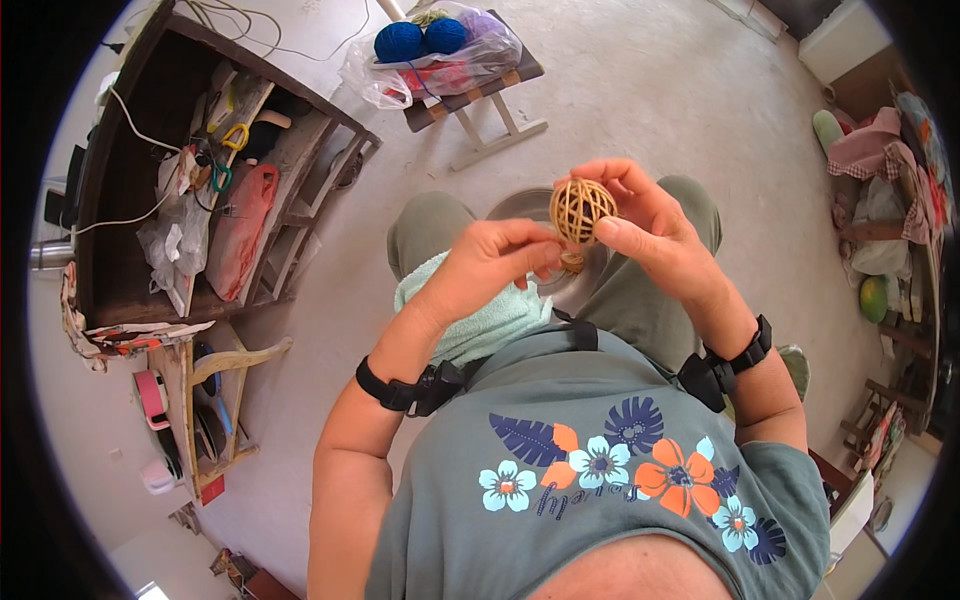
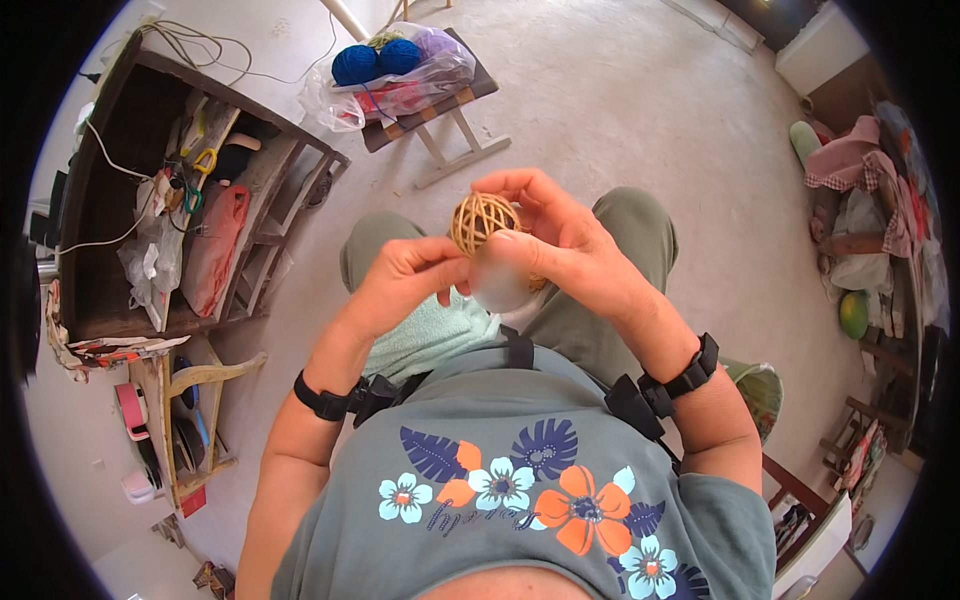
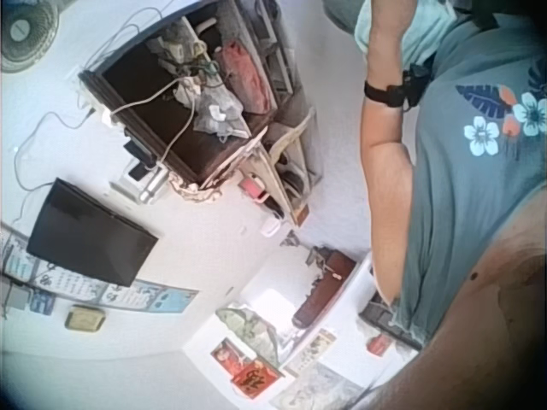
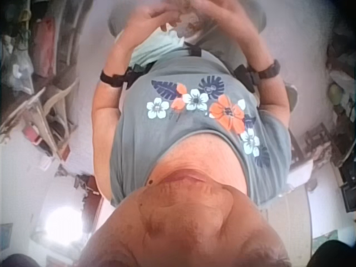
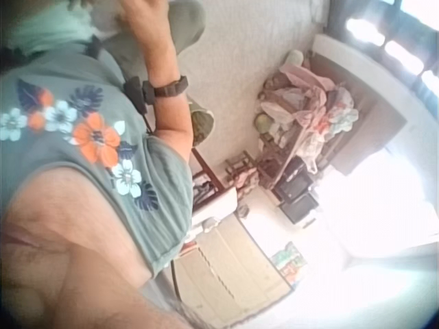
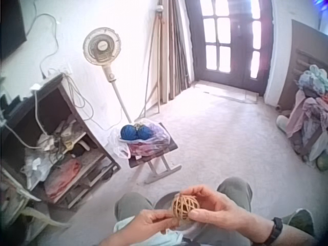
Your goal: The person winds yarn onto a growing ball by hand, rotating the ball and wrapping the thread around it.
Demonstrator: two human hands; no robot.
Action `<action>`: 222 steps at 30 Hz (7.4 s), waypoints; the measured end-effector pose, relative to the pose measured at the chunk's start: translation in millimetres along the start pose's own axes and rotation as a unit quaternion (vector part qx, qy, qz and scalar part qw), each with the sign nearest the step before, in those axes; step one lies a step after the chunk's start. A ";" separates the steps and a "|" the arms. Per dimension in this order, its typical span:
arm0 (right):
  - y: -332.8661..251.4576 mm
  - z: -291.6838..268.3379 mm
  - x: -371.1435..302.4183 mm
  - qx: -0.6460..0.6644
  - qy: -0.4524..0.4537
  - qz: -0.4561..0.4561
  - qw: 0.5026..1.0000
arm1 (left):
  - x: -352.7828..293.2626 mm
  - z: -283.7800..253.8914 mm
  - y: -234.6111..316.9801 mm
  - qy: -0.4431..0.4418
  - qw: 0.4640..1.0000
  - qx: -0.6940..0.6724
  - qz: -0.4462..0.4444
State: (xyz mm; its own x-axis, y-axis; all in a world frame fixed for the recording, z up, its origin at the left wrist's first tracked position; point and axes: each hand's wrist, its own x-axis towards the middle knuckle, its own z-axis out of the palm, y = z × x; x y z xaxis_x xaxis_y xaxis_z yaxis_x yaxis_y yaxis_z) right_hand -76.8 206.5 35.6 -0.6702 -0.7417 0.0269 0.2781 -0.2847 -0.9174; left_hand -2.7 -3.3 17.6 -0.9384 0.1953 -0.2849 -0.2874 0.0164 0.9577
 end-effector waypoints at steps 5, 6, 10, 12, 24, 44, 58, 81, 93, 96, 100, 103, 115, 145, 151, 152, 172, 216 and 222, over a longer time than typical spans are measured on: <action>15.4 -4.7 3.9 -0.082 0.031 0.002 0.996 | -12.0 7.1 15.1 -0.084 0.993 0.078 0.002; 17.1 -6.0 3.7 -0.142 0.029 0.000 0.989 | -13.8 6.4 23.6 -0.115 0.987 0.111 0.007; 11.6 -1.0 0.5 -0.178 -0.016 0.037 0.983 | -16.4 -9.6 39.8 -0.119 0.976 0.129 0.128; 4.3 3.3 -2.7 -0.103 -0.030 0.103 0.989 | -12.4 -17.4 48.4 -0.073 0.989 0.091 0.086; -0.6 1.7 0.0 -0.015 -0.031 0.038 0.999 | 0.2 -6.8 -4.5 0.005 1.000 0.011 0.003; 3.8 -6.2 -5.7 -0.041 -0.084 0.107 0.990 | 7.2 -21.9 -1.7 0.020 0.996 0.025 0.083; 11.5 -1.1 -1.3 -0.163 -0.021 0.073 0.984 | -16.2 -20.4 37.2 -0.094 0.990 0.042 0.095; 13.3 -1.8 -1.9 -0.157 -0.041 0.048 0.986 | -22.2 -17.0 42.2 -0.079 0.989 0.057 0.107; -0.6 -1.6 -0.7 -0.003 -0.047 0.052 0.998 | -1.1 -9.7 -18.9 0.025 1.000 -0.007 0.012; 6.5 0.2 6.0 -0.003 0.012 0.009 1.000 | -7.2 -0.8 -12.0 -0.039 0.998 -0.018 -0.036; 16.8 -5.4 5.4 -0.060 0.023 0.039 0.997 | -16.8 -4.6 18.3 -0.109 0.991 0.073 -0.029; 16.5 -0.3 3.0 -0.123 -0.009 0.074 0.990 | -19.3 -14.8 26.2 -0.097 0.993 0.001 0.059; -0.6 -1.7 -3.2 0.012 -0.032 0.105 0.994 | 5.3 -15.7 -14.4 0.039 0.998 -0.010 0.048; 10.7 -5.6 4.6 -0.024 0.037 0.044 0.998 | -18.1 -0.8 13.4 -0.067 0.997 0.000 -0.027; 11.9 1.6 -0.1 -0.084 -0.001 0.094 0.992 | -18.2 -21.1 43.8 -0.065 0.989 0.028 0.127; 9.1 1.7 -0.3 -0.084 -0.002 0.094 0.992 | -14.2 -23.2 43.6 -0.065 0.989 0.028 0.126; 20.9 -4.9 3.6 -0.073 0.013 0.077 0.994 | -21.7 -14.4 34.5 -0.127 0.982 0.083 0.113; 17.7 -7.3 5.8 -0.127 0.015 0.049 0.991 | -24.4 -8.3 18.8 -0.110 0.993 0.011 0.050; 8.4 4.7 -1.2 -0.066 -0.053 0.144 0.986 | -5.8 -28.4 26.8 -0.017 0.995 0.016 0.101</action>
State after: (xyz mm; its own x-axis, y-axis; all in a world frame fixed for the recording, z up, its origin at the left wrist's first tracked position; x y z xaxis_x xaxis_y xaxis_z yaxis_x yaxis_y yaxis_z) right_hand -70.5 202.1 29.7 -0.4984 -0.8420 -0.2066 0.3501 0.0226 -0.9364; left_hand -10.4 -31.8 43.7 -0.9693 0.2308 -0.0850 -0.0861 0.0051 0.9963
